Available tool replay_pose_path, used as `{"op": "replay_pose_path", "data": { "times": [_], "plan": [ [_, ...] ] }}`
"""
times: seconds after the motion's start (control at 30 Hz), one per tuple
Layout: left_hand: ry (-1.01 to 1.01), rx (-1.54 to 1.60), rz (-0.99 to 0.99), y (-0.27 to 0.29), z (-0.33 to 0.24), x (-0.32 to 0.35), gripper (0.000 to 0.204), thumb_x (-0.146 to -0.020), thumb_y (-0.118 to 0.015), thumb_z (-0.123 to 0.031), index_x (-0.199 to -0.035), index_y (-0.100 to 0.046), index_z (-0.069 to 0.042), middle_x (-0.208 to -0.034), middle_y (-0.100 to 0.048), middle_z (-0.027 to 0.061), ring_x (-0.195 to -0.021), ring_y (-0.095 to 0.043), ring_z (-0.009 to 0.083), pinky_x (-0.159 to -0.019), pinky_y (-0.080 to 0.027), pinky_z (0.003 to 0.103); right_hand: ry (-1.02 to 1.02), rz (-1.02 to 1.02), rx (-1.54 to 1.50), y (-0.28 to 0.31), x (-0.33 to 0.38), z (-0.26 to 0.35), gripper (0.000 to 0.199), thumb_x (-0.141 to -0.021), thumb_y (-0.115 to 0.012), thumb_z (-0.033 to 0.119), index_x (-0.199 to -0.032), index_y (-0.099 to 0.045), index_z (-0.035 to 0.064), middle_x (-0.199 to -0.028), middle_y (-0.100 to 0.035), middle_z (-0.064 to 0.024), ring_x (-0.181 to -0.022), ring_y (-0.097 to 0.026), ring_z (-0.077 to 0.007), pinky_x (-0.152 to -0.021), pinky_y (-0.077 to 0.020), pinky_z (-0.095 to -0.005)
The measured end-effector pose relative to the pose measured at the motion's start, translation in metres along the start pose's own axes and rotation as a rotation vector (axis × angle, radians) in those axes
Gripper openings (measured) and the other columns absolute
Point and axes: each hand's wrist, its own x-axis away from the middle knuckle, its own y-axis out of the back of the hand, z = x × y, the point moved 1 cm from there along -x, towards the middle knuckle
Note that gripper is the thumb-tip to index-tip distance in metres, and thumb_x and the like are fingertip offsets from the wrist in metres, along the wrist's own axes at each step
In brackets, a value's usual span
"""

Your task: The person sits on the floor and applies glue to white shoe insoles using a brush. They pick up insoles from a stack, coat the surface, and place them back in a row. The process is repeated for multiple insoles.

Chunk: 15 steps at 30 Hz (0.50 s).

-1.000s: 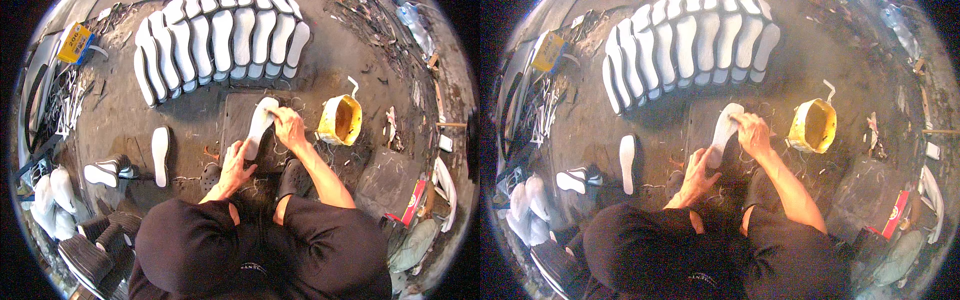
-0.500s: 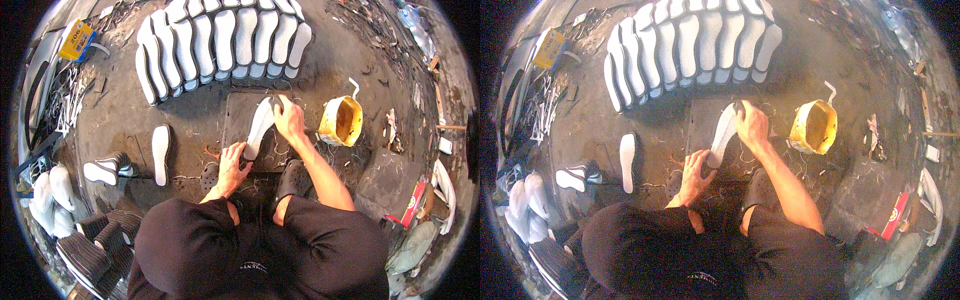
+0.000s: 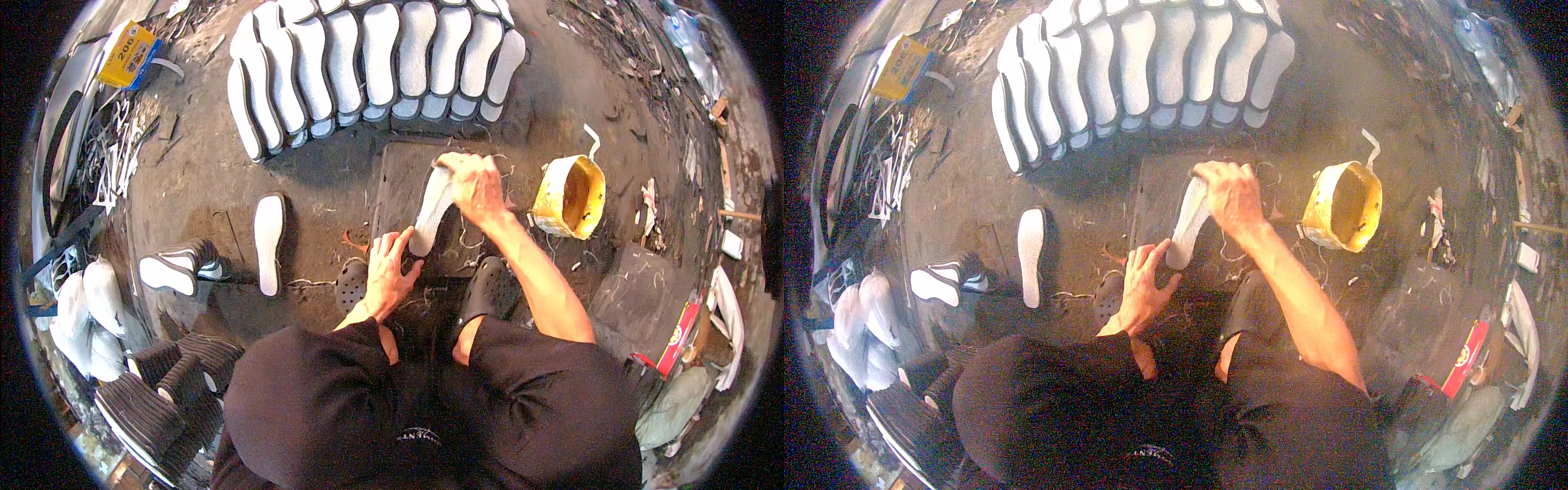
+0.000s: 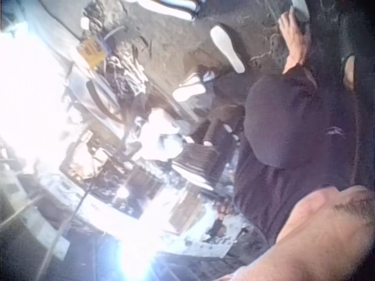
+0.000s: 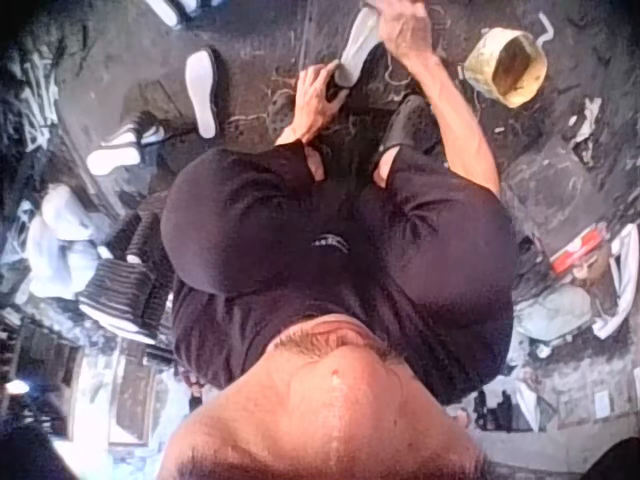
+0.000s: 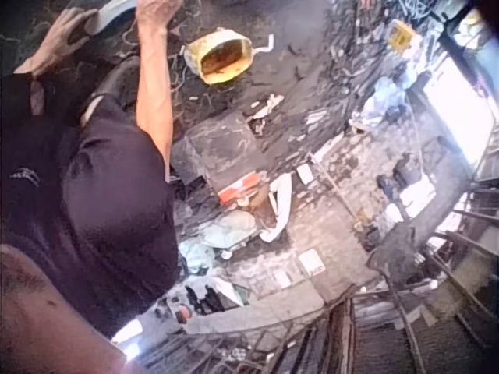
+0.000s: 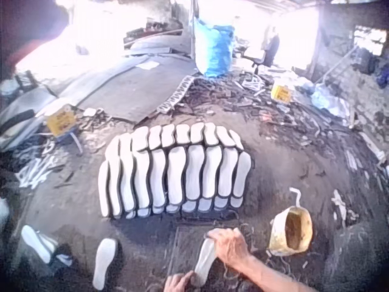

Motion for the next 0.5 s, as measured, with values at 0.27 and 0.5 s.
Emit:
{"op": "replay_pose_path", "data": {
  "times": [0.27,0.5],
  "plan": [
    [0.217,0.191,-0.457,0.033,0.013,0.02,0.054,-0.083,-0.061,0.01,-0.135,-0.065,-0.002,-0.124,-0.065,0.0142,-0.112,-0.069,0.0301,-0.102,-0.056,0.04,0.235,0.209,-0.142,-0.012,0.103,0.112,0.035,-0.093,-0.068,0.012,-0.128,-0.072,0.0162,-0.095,-0.071,-0.0052,-0.099,-0.072,-0.0264,-0.089,-0.0492,-0.046],
    [0.252,0.147,-0.394,0.03,0.019,0.031,0.054,-0.085,-0.078,-0.004,-0.137,-0.065,-0.004,-0.125,-0.065,0.0143,-0.11,-0.068,0.0293,-0.098,-0.056,0.042,-0.542,-0.243,-0.66,0.101,0.073,0.051,0.026,-0.11,-0.07,0.018,-0.133,-0.077,0.0082,-0.126,-0.081,-0.0105,-0.117,-0.074,-0.0219,-0.107,-0.0542,-0.0388]
  ]
}}
